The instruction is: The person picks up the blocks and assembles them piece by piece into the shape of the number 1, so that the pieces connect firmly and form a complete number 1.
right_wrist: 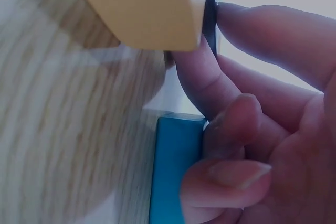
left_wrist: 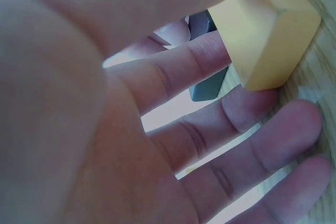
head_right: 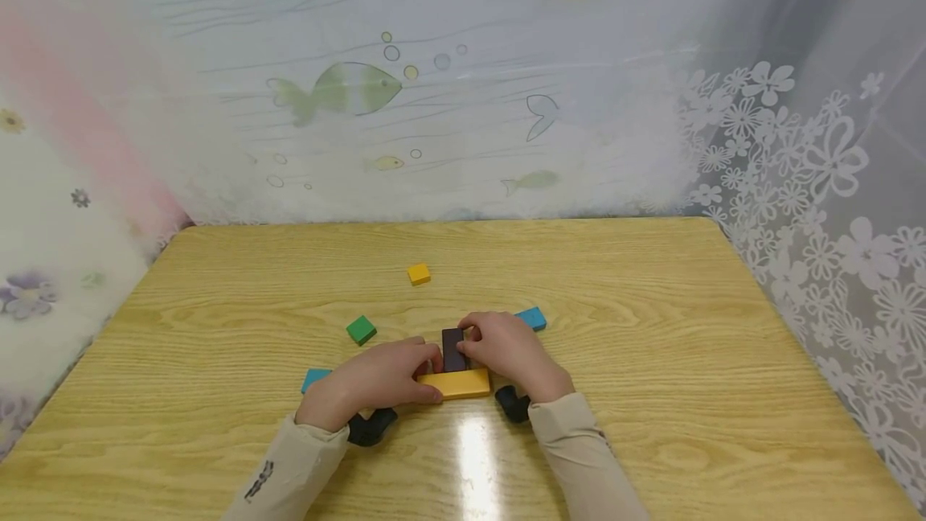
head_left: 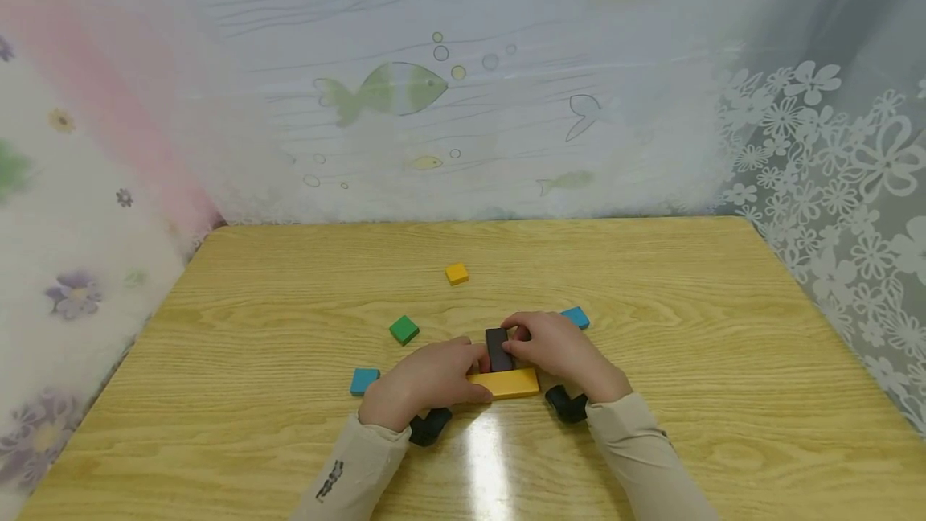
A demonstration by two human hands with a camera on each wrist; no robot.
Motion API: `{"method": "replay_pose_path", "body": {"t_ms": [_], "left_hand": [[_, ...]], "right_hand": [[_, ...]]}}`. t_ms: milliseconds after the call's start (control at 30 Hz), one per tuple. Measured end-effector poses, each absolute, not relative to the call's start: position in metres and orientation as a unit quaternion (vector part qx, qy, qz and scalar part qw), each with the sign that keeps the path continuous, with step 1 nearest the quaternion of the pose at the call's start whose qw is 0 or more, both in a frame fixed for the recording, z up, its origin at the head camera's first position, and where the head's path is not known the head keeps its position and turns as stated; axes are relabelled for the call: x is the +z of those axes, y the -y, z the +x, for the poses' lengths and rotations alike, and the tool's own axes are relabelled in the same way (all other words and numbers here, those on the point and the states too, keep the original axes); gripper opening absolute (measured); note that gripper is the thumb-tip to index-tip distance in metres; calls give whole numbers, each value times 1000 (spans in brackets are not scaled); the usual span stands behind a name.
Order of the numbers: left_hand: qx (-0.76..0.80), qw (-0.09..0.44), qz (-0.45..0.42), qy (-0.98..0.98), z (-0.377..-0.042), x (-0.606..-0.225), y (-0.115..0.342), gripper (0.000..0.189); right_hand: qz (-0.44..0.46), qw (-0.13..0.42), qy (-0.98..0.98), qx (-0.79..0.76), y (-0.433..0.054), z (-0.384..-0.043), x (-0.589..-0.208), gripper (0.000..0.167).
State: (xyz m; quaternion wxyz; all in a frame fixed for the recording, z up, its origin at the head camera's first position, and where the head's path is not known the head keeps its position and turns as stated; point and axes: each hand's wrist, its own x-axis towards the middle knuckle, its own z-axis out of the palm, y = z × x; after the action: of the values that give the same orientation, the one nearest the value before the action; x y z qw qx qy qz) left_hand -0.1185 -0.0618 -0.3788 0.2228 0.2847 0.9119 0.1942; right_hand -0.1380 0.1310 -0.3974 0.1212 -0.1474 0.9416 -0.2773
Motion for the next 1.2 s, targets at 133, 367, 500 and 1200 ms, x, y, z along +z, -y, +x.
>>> {"method": "replay_pose_path", "body": {"t_ms": [133, 367, 500, 1200], "left_hand": [[191, 221, 289, -912, -118, -378, 62, 23], [179, 214, 296, -914, -118, -379, 61, 23], [179, 214, 293, -915, -119, -379, 61, 22], [182, 217, 285, -916, -119, -380, 59, 23]], "right_hand": [[-149, 126, -939, -283, -132, -138, -396, 29], [-153, 126, -938, -283, -134, -139, -395, 29], [-154, 127, -938, -284, -135, -139, -396, 28], [-157, 121, -935, -294, -138, -139, -397, 28]]}}
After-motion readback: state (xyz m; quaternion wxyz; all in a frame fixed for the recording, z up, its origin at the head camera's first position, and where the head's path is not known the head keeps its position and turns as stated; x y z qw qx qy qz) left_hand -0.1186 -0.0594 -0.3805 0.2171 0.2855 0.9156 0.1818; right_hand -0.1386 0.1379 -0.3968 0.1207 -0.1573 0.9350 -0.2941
